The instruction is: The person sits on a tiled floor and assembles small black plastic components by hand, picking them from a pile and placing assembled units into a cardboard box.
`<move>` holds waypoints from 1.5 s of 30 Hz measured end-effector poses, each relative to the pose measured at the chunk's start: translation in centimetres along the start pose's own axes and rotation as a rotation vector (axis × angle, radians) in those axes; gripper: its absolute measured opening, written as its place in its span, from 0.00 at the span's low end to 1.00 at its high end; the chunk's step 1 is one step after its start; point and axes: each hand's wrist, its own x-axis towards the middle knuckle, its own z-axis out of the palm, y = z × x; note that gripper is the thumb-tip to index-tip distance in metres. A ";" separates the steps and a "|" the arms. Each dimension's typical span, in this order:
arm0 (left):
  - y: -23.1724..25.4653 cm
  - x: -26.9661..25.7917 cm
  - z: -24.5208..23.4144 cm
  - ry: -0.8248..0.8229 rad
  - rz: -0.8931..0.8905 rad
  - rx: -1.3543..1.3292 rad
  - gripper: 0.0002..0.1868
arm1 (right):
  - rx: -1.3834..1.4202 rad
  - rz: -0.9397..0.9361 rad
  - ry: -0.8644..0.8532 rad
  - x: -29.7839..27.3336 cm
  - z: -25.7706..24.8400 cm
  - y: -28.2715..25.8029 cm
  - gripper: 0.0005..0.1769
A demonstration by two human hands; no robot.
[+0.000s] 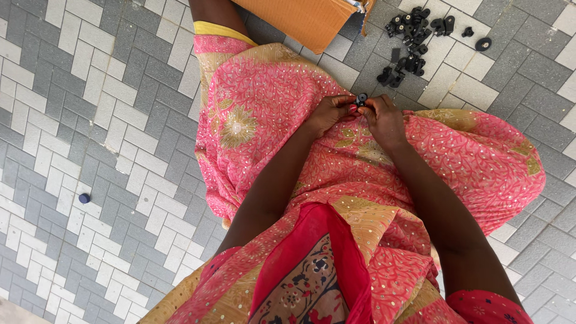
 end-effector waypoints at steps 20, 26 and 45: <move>1.7 -1.1 0.3 -0.031 -0.028 -0.061 0.22 | 0.186 0.181 -0.046 0.2 -0.7 0.0 0.22; 0.5 -0.7 0.2 -0.032 -0.017 0.048 0.20 | 0.140 0.167 -0.094 -0.1 -0.3 0.4 0.24; 0.6 -1.8 2.6 0.045 0.127 0.462 0.18 | 0.717 0.724 -0.216 0.6 0.9 4.1 0.18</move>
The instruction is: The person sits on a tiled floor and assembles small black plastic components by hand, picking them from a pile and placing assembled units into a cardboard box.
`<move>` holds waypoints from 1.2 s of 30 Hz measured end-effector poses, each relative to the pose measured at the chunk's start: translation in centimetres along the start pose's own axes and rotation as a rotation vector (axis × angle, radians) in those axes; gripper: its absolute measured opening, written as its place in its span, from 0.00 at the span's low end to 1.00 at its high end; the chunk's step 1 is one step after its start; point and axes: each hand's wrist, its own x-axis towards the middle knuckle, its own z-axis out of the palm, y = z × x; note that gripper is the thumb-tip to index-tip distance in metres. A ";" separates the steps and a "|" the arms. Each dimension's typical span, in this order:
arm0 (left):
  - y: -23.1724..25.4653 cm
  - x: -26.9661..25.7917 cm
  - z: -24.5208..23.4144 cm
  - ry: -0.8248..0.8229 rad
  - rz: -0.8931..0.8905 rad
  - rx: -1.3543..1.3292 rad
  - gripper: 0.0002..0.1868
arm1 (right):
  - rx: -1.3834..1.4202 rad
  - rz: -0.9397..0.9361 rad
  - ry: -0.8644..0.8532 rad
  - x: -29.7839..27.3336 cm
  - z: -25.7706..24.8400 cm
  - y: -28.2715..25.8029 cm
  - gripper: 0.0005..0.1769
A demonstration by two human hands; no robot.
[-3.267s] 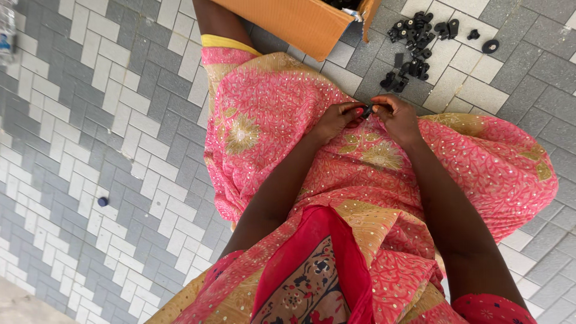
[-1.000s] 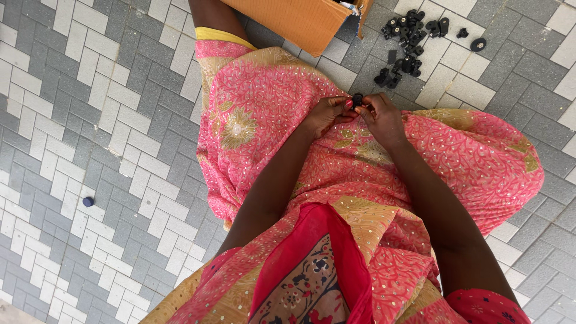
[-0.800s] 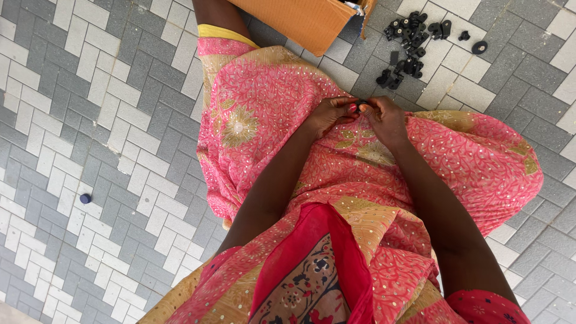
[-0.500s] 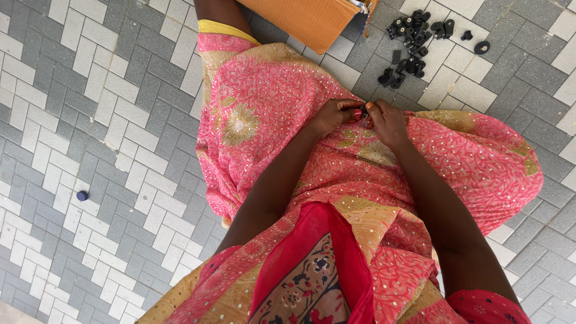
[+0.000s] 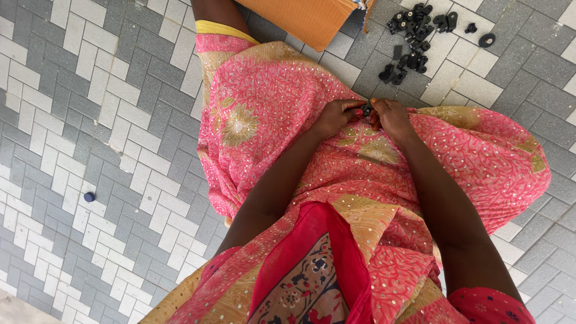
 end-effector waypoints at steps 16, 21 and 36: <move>2.6 -1.4 1.1 0.260 0.281 0.520 0.21 | -0.303 -0.180 0.126 -2.1 0.7 -2.8 0.30; 2.3 -1.5 1.1 0.215 0.340 0.553 0.24 | -0.420 -0.226 0.053 -1.9 0.7 -2.3 0.30; 3.1 -2.1 1.4 0.210 0.189 0.206 0.20 | 0.159 0.019 -0.070 -0.6 0.4 -0.6 0.23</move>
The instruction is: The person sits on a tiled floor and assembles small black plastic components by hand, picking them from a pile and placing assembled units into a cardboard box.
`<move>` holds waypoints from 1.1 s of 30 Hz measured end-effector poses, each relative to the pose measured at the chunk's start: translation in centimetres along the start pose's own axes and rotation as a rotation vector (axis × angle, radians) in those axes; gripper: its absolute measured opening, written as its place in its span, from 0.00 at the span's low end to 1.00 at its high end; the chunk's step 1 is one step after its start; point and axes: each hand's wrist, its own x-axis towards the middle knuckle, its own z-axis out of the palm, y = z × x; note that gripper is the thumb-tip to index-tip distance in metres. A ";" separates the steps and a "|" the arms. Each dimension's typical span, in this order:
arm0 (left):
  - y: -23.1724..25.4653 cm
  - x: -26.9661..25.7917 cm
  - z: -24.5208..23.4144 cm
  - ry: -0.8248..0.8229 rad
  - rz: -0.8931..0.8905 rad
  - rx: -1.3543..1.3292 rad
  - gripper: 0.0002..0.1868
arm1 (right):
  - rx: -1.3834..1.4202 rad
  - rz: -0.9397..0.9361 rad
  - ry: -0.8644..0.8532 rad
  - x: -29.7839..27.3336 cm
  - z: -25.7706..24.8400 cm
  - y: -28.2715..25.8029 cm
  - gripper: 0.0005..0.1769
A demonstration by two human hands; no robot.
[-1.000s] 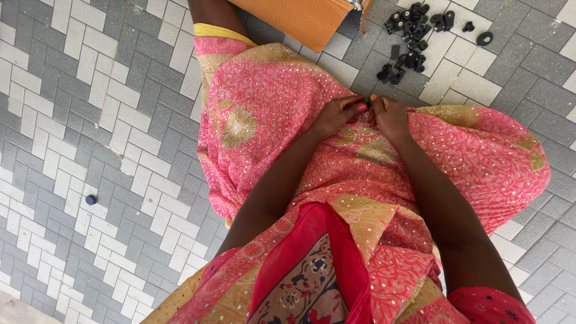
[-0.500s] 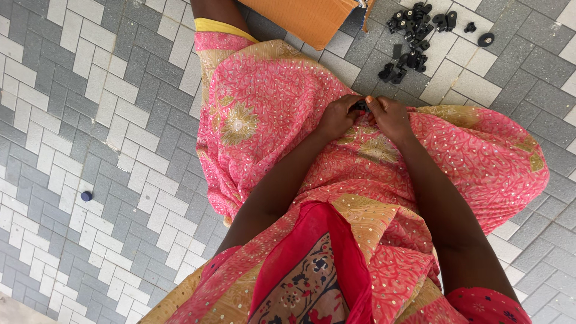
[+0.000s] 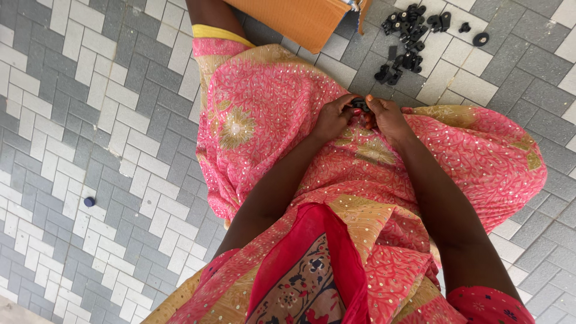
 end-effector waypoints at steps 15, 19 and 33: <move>19.2 6.8 -8.2 0.368 0.540 0.265 0.23 | 0.027 -0.161 0.165 0.5 -4.6 -4.0 0.16; 21.3 10.7 -11.2 0.515 0.553 0.623 0.23 | 0.126 -0.293 0.305 -0.7 -9.7 -6.3 0.12; 6.9 -1.2 1.6 -0.185 0.431 1.282 0.28 | -0.860 -0.426 0.445 4.2 -8.1 -4.0 0.11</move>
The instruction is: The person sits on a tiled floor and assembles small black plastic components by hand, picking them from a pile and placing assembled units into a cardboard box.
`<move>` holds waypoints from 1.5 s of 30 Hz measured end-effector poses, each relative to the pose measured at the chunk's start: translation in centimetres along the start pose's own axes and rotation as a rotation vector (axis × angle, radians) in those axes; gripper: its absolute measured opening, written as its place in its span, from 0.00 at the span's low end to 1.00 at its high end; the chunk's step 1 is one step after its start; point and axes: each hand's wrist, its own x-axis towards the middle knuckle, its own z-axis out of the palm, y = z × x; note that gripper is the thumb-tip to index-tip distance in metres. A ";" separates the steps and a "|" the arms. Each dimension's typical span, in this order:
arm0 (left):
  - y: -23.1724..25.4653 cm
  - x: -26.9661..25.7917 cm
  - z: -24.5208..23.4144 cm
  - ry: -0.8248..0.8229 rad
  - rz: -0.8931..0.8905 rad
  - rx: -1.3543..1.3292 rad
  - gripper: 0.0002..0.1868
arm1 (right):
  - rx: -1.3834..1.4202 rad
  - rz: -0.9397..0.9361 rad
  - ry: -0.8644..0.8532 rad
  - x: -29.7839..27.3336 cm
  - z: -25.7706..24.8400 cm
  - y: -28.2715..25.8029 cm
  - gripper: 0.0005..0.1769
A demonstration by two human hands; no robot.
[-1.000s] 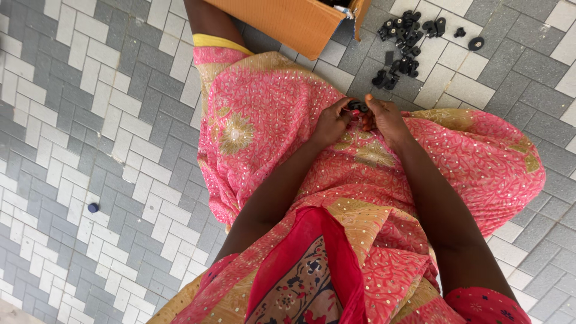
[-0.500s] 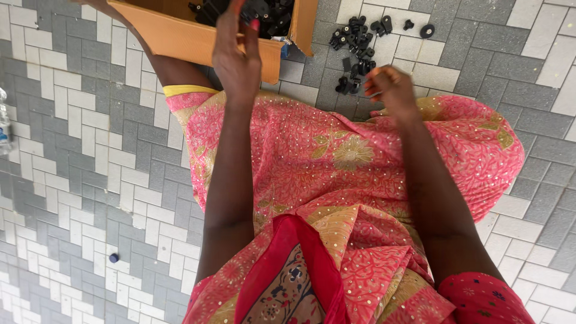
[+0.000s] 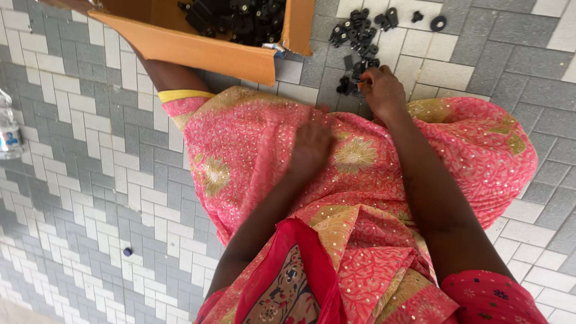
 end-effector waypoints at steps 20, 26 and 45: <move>-4.9 2.2 6.1 -0.071 -0.274 -0.808 0.19 | 0.781 0.300 -0.258 -1.3 1.7 -1.0 0.16; -6.4 1.2 8.5 -0.120 -0.325 -1.861 0.24 | 1.085 0.348 -0.451 -6.3 2.9 -4.0 0.15; -6.2 -0.2 10.8 0.079 -0.495 -1.427 0.14 | 0.893 0.235 -0.391 -8.7 4.5 -6.4 0.16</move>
